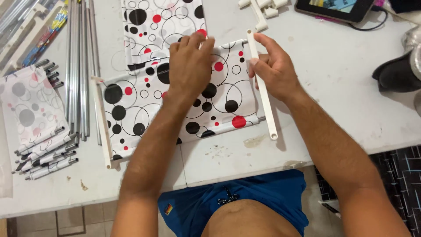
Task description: Assembling a modular fabric and metal shelf unit by inserting rods into sleeves and attaching plastic connectors
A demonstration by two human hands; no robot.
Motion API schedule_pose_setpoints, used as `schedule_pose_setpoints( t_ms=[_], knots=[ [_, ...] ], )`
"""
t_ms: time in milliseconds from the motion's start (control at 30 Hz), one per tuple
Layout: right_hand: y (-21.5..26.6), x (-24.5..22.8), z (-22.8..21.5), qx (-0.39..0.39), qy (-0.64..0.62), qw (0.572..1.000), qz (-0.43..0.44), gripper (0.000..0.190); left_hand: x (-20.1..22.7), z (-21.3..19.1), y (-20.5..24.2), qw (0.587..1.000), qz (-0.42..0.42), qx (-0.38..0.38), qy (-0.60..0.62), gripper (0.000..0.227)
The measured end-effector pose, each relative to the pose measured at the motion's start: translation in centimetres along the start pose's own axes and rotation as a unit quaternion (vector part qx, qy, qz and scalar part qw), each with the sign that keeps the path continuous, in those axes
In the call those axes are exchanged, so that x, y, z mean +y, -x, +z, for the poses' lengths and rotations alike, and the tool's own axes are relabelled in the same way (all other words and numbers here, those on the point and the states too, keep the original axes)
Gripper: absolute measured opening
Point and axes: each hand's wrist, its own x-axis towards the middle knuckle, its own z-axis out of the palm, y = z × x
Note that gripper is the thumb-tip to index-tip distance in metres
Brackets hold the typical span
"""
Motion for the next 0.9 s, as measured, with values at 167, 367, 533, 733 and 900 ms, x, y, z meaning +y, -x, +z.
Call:
schedule_pose_setpoints(
  t_ms=[167,367,533,733,900],
  knots=[
    [-0.7,1.1,-0.4,0.015,0.000,0.998,0.056,0.061,7.5,-0.5,1.4,0.942,0.111,-0.318,0.004,0.015],
    [-0.7,0.8,-0.5,-0.018,0.071,0.995,0.073,0.068,12.0,3.1,6.0,0.965,0.169,-0.202,0.015,0.014],
    [0.5,-0.4,-1.9,-0.101,0.136,0.980,0.108,0.089,12.0,1.9,6.6,0.966,0.173,-0.189,0.026,0.018],
    [0.6,0.9,-1.4,-0.147,0.015,0.988,0.051,0.088,11.6,0.4,7.6,0.974,0.139,-0.173,0.051,0.022],
    [0.3,2.0,-0.3,-0.111,-0.048,0.993,0.006,0.081,11.2,0.0,8.0,0.987,0.132,-0.065,0.059,0.010]
  ],
)
